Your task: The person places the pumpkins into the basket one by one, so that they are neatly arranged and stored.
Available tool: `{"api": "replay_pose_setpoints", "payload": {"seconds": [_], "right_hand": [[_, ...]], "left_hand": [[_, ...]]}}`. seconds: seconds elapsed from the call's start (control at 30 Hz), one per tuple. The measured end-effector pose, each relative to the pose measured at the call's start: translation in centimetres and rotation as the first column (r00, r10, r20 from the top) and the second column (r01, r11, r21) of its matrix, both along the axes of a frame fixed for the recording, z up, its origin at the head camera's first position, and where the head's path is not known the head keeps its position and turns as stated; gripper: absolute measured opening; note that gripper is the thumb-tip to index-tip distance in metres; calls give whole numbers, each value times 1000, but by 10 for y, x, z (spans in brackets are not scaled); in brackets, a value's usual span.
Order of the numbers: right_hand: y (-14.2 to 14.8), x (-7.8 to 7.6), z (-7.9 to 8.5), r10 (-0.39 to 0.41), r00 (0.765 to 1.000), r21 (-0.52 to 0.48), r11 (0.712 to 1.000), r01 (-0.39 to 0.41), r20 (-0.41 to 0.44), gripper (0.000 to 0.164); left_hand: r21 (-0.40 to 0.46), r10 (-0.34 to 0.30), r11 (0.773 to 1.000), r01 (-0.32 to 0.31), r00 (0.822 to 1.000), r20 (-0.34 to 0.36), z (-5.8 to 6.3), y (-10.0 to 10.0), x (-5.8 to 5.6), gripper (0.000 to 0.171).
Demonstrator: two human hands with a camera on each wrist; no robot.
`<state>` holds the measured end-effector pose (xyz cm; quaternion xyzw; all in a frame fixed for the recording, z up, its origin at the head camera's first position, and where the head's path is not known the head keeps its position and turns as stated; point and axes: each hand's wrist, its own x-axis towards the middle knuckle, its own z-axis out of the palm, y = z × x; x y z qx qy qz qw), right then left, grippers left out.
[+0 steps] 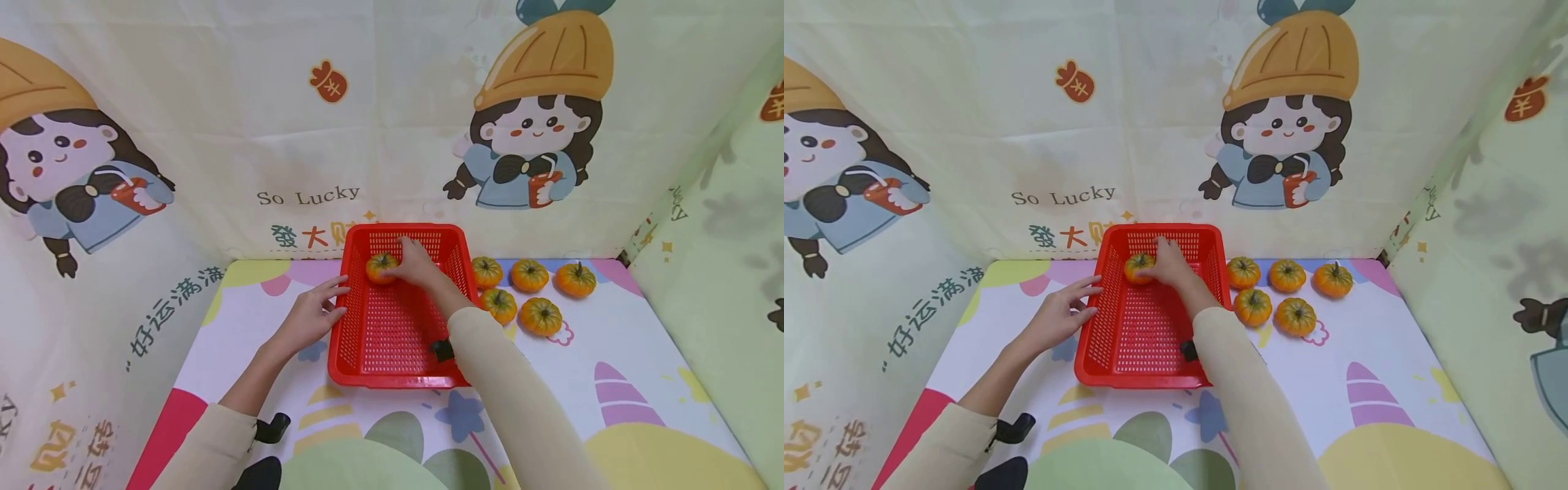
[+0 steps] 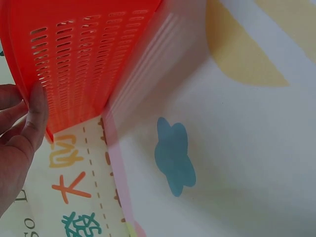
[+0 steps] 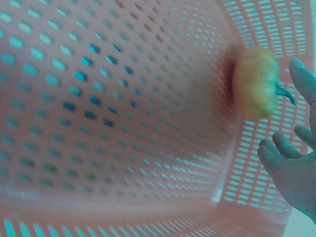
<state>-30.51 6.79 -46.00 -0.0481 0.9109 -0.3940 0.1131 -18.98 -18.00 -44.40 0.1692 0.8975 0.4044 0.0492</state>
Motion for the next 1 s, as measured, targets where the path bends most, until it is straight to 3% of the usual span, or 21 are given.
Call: {"api": "replay_pose_setpoints", "payload": {"seconds": [0.57, 0.8, 1.0], "right_hand": [[48, 5, 81, 82, 991, 47, 996, -78, -102, 94], [77, 17, 96, 72, 987, 37, 997, -67, -144, 94], [105, 36, 97, 21, 988, 21, 1000, -18, -151, 94]], "left_hand": [[2, -1, 1000, 1, 1000, 5, 0, 0, -1, 49], [0, 1, 1000, -1, 1000, 19, 1, -1, -2, 48], [5, 7, 1000, -7, 1000, 21, 2, -1, -3, 48]]}}
